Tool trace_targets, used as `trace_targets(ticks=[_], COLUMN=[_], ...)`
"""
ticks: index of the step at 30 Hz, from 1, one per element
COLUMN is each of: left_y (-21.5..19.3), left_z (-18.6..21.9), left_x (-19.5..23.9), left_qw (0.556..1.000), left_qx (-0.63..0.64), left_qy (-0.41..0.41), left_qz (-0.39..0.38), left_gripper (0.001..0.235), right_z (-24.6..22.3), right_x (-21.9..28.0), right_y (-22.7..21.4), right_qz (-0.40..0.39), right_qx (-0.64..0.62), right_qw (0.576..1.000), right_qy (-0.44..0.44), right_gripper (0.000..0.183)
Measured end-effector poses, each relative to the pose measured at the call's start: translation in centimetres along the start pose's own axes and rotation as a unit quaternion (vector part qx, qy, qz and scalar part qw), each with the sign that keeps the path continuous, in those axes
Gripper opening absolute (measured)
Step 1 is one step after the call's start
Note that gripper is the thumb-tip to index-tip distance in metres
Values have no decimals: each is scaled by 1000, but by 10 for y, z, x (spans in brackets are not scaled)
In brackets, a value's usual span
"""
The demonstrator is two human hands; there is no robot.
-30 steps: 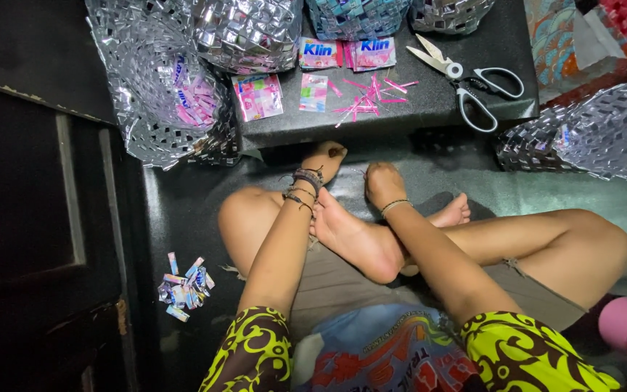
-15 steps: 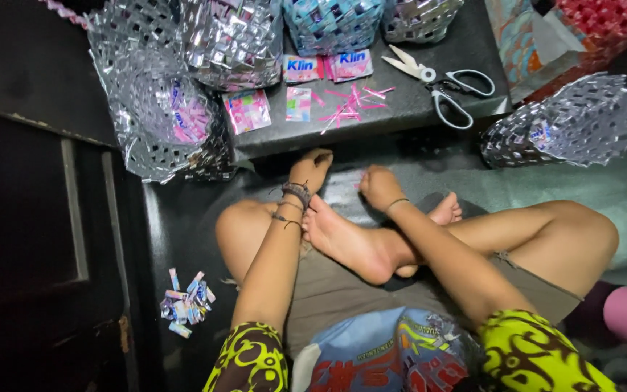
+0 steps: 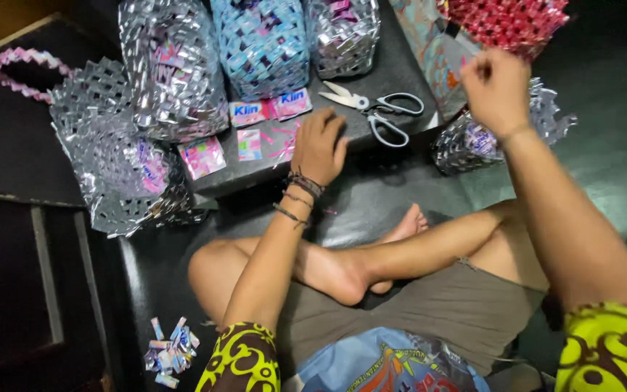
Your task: The person weaves baskets using strips from recycled detergent sachets, handling both individual sachets and partially completed woven sections.
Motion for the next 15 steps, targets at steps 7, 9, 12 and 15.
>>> trace_targets(ticks=[7,9,12,15], left_y=[-1,-8,-3,-2], left_z=[8,13,9,9], left_x=[-2,-5,-4,-4], left_qw=[998,998,998,998], left_qx=[-42,-30,-29,-24], left_qy=[3,14,4,7], left_qz=[46,53,47,51], left_gripper=[28,25,27,26], right_z=[73,71,64,44], right_x=[-84,-92,-93,-89], right_y=[45,54,62,52], right_qz=[-119,-154,-222,-231], right_qx=[154,281,178,88], right_qw=[978,946,957,967], right_qy=[69,49,60,63], right_gripper=[13,33,36,16])
Point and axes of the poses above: each hand's wrist, its own x-axis away from the middle knuckle, its own y-axis out of the palm, z = x × y, the point moved 8 cm from there along -x, towards the middle knuckle, and after that the axes turned 8 degrees about -z, right-handed, at the moved point
